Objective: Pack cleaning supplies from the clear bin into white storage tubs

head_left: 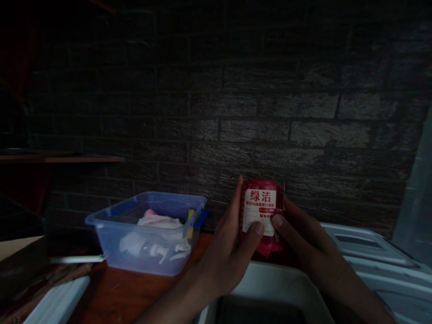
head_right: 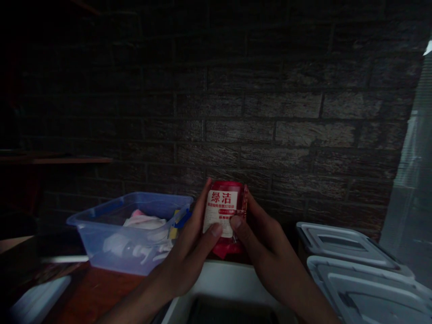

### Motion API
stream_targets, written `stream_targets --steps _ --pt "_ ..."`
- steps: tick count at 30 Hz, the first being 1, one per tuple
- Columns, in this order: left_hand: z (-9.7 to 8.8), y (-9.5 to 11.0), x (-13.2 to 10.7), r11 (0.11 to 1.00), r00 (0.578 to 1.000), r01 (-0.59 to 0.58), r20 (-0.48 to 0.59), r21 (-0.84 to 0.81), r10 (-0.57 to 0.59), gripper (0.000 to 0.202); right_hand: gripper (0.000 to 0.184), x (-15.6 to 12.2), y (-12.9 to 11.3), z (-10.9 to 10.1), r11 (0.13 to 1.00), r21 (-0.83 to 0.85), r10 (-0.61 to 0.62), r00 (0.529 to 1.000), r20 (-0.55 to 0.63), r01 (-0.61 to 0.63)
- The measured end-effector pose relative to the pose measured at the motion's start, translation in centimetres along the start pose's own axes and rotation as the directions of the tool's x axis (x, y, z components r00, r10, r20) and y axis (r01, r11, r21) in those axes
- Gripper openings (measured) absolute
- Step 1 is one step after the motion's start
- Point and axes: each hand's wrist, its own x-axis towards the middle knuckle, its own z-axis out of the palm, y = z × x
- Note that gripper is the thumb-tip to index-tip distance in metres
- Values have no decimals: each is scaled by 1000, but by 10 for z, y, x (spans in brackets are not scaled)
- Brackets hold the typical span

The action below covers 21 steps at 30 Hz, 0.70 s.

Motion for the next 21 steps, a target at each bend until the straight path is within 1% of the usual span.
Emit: stream_targets --steps 5,8,13,17,21 --pt "0 -1 3 1000 1000 29 3 -10 -29 76 60 4 1 1 1000 -31 -2 999 -35 1" --pt "-1 0 3 1000 999 26 -20 6 -26 75 62 5 2 1 999 -47 -11 999 -47 9" --pt "1 0 1 999 999 35 -9 9 -34 76 64 6 5 0 999 -37 -10 1000 -1 10" --pt "2 -2 1 999 999 -24 -22 34 25 78 62 4 7 0 996 -58 -66 998 3 66" --pt "0 -6 0 997 998 -59 -31 49 61 71 62 2 4 2 998 -17 -65 997 34 65"
